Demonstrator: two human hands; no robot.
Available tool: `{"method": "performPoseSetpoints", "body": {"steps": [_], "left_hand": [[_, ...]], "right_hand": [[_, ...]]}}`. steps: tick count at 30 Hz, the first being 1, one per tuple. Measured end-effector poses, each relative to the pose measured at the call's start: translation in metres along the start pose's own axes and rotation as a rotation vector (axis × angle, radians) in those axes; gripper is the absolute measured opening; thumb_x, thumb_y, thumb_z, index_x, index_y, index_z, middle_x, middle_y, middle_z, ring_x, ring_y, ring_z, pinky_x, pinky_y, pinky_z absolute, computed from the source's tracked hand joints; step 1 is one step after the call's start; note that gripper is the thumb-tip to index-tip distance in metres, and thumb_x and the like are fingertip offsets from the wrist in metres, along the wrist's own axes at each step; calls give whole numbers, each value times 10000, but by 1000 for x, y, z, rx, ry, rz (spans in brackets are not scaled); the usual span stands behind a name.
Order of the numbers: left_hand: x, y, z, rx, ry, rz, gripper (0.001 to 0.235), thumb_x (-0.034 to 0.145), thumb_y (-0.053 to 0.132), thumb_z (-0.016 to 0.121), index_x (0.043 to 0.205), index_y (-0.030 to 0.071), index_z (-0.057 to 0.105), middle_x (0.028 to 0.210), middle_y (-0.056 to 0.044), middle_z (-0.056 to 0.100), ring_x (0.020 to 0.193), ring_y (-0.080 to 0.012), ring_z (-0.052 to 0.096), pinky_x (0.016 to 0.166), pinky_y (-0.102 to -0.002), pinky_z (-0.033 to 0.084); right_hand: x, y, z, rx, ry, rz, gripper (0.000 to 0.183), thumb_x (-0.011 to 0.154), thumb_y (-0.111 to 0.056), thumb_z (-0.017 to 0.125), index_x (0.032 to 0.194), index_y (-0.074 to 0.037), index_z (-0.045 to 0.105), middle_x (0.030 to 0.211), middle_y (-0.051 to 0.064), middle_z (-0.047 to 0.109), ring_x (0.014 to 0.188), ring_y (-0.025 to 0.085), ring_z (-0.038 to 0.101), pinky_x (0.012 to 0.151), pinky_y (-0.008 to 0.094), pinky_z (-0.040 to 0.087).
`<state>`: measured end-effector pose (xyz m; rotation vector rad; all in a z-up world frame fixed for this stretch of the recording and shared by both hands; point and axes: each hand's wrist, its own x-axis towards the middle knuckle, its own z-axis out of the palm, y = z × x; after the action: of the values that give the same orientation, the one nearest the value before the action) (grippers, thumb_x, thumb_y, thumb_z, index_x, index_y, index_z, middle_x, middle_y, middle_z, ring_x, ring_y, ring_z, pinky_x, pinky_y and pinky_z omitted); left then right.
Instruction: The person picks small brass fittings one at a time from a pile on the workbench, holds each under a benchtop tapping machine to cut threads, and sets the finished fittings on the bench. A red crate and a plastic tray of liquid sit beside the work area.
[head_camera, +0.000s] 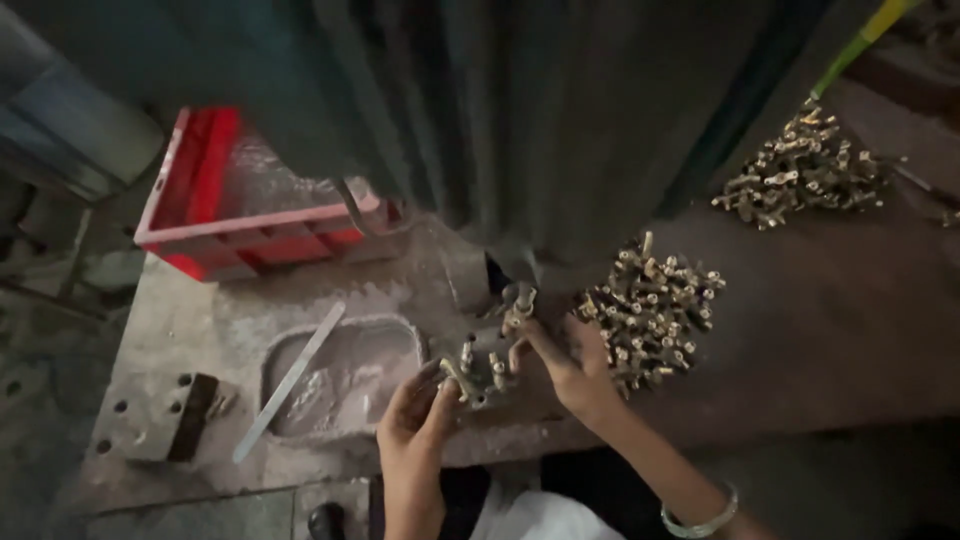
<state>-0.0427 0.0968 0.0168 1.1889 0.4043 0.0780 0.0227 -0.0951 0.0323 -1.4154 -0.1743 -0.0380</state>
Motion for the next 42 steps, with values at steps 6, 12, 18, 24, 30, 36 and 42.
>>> {"method": "performPoseSetpoints", "body": {"steps": [6, 12, 18, 24, 30, 36, 42], "left_hand": [[-8, -18, -2, -131, 84, -108, 454, 850, 28, 716, 1300, 13, 659, 1083, -101, 764, 956, -175, 725, 785, -336, 618], [-46, 101, 62, -32, -5, 347, 415, 895, -11, 731, 1305, -25, 671, 1068, -153, 759, 952, -187, 727, 819, -342, 631], [-13, 78, 66, 738, -200, 1194, 411, 874, -77, 698, 1272, 27, 697, 1190, -171, 741, 1015, -267, 758, 839, -326, 623], [16, 84, 32, 1075, -123, 813, 340, 882, 37, 719, 1210, 100, 788, 934, -152, 746, 800, -334, 705, 648, -438, 544], [27, 49, 25, 826, -242, 576, 258, 820, 189, 783, 1034, 46, 761, 864, -166, 752, 729, -267, 744, 648, -377, 568], [3, 47, -25, 981, -681, 105, 268, 819, 180, 782, 1070, 86, 792, 930, -140, 804, 830, -203, 793, 747, -333, 595], [53, 122, -58, 470, -37, 389, 272, 1014, 43, 675, 1277, 14, 738, 1048, -128, 764, 861, -172, 673, 742, -309, 544]], "right_hand": [[3, 5, 1, -10, 30, -44, 158, 1015, -106, 651, 1059, 32, 713, 928, 84, 737, 779, 141, 683, 693, 309, 551], [6, -14, -10, 130, -108, 20, 157, 1021, -84, 607, 1137, 9, 659, 999, 61, 721, 775, 145, 685, 701, 317, 562], [4, 55, -46, -69, -85, 142, 235, 1004, -119, 662, 1208, -6, 694, 939, 17, 664, 804, 100, 590, 701, 285, 485], [-18, 49, -37, -158, -73, 342, 275, 961, -189, 695, 1155, 4, 716, 931, 15, 730, 832, 143, 659, 772, 314, 533], [-44, 105, -80, -768, -59, 22, 345, 864, -233, 771, 1098, 15, 712, 1008, 150, 730, 934, 248, 682, 837, 363, 522], [-63, 36, -60, -982, -558, 75, 356, 819, -201, 758, 1152, -81, 718, 1029, 150, 677, 1059, 291, 615, 921, 388, 509], [-16, 22, -19, -987, -581, -364, 161, 775, -8, 616, 921, -40, 673, 997, 171, 653, 1209, 365, 598, 916, 422, 525]]}}
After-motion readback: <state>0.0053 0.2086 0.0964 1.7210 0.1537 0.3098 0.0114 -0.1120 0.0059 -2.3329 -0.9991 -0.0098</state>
